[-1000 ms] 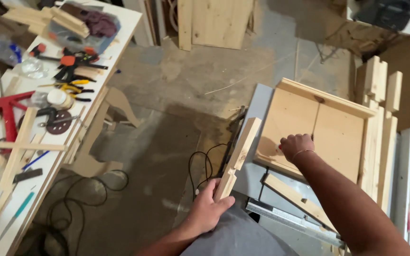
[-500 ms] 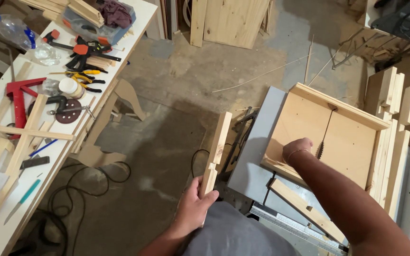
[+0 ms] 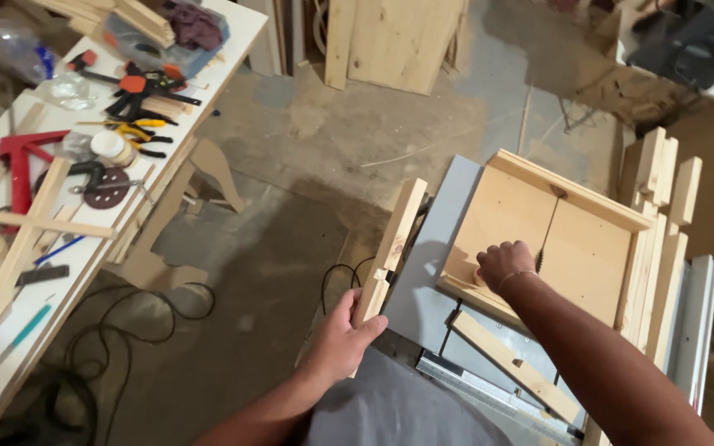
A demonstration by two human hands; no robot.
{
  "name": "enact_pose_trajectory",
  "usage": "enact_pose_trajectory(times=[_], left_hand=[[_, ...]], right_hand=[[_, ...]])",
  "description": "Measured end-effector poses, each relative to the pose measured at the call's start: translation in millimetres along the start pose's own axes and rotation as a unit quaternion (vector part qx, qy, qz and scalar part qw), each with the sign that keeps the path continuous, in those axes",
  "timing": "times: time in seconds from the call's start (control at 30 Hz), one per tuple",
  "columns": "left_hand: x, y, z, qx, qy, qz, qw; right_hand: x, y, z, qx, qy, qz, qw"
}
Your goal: Applying glue to wooden slats and assembling them into a cross-joint structure using a ruler for alignment.
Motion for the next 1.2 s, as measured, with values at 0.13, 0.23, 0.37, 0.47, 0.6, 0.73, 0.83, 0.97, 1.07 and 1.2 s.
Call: enact_pose_trajectory(times=[0.13,0.23,0.37,0.47,0.6,0.73,0.83,0.97,1.07,1.2], left_hand=[[11.1,-16.1,-14.7,0.037,0.028,-0.021,0.999],[20.0,-38.4,-24.8,0.043,0.066,-0.012,0.997],[41.1,-59.5,-31.4,0.05,0.091,0.003,0.995],[55.7,-73.3,-30.2,0.096,0.093,-0.005,0.991],[79.0,-69.7,-6.5,0.127,0.114,0.001,0.985],[67.4,-93.6,19.4,0.145,0.139,-0.041,0.979],[69.6,-102.9,44.4,0.114,0.159,-0.076,0.978],[75.3,-110.6,97.4,0.181,0.135,-0.192,0.955],[84.3,-124.1,155.9,0.139,0.161,-0.151,0.965],[79.9,-163.3,227.2,0.155,0.165,-0.1,0.969]], right_hand=[[-0.3,1.5,-11.4,0.031,0.084,0.024,0.996],[18.8,-13.1,4.7,0.004,0.247,0.065,0.967],[50.4,-53.2,22.2,-0.128,0.306,0.143,0.932],[63.7,-89.6,17.0,-0.209,0.413,0.229,0.856],[32.6,-144.1,-29.2,-0.277,0.564,0.31,0.714],[1.8,-200.6,-42.4,-0.34,0.451,0.258,0.784],[-18.1,-237.6,-18.1,-0.364,0.398,0.342,0.77],[-69.8,-292.0,45.0,-0.289,0.348,0.417,0.788],[-57.3,-341.6,144.1,-0.318,0.254,0.381,0.83],[-131.3,-433.7,216.9,-0.243,0.151,0.468,0.836]])
Point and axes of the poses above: each hand's wrist, its own x-axis away from the middle knuckle, its own z-axis out of the back of the hand, y = z × x, the point moved 4 cm from there along -x, towards the middle knuckle, and after that the axes turned 12 degrees about z, right-handed, at the moved point
